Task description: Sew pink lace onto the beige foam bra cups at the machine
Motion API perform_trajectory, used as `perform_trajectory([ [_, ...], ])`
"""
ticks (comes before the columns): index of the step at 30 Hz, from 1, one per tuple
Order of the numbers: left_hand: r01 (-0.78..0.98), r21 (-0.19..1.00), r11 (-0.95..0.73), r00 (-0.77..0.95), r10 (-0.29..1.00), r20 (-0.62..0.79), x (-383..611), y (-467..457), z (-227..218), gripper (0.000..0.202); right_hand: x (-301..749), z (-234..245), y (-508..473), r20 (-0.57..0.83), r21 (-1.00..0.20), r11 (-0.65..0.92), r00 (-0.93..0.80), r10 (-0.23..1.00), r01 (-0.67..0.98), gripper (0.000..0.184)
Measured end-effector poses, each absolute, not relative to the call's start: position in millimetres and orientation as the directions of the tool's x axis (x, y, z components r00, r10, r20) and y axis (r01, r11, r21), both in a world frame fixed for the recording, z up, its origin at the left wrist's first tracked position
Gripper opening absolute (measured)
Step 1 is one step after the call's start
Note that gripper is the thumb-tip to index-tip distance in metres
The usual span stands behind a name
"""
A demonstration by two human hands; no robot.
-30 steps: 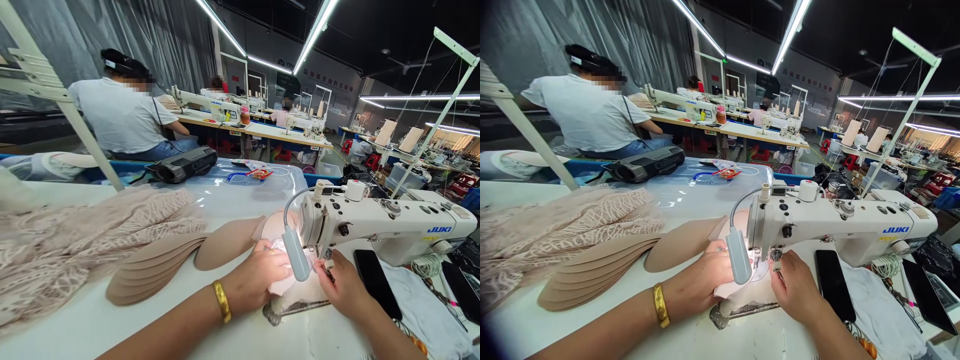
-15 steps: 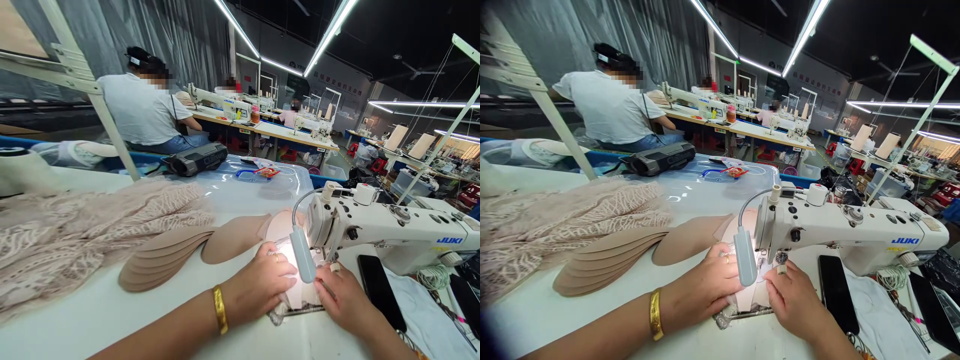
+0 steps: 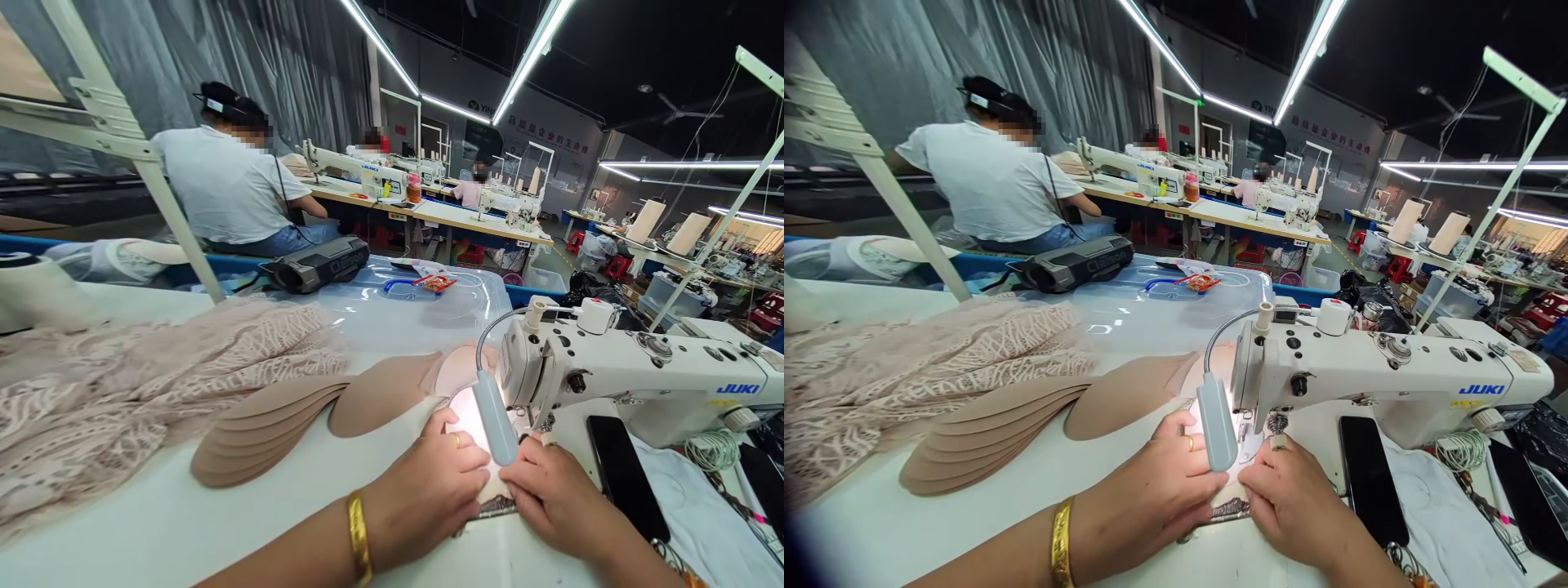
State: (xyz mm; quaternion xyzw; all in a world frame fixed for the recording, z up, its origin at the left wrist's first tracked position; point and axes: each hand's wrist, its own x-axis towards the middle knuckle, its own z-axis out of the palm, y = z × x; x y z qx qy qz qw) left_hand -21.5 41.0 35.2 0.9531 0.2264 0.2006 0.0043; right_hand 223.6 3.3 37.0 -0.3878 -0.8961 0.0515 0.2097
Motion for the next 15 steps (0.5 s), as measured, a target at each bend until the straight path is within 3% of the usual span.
perform_trajectory([
  [9,0.509,0.150,-0.847,0.789,0.529,0.311,-18,50,58,0.006,219,26,16,0.402,-0.255,0.619,-0.500,0.767,0.743,0.016],
  [15,0.612,0.053,-0.789,0.696,0.569,0.438,-16,61,47,0.020,218,26,16,0.395,-0.267,0.591,-0.473,0.788,0.761,0.014],
])
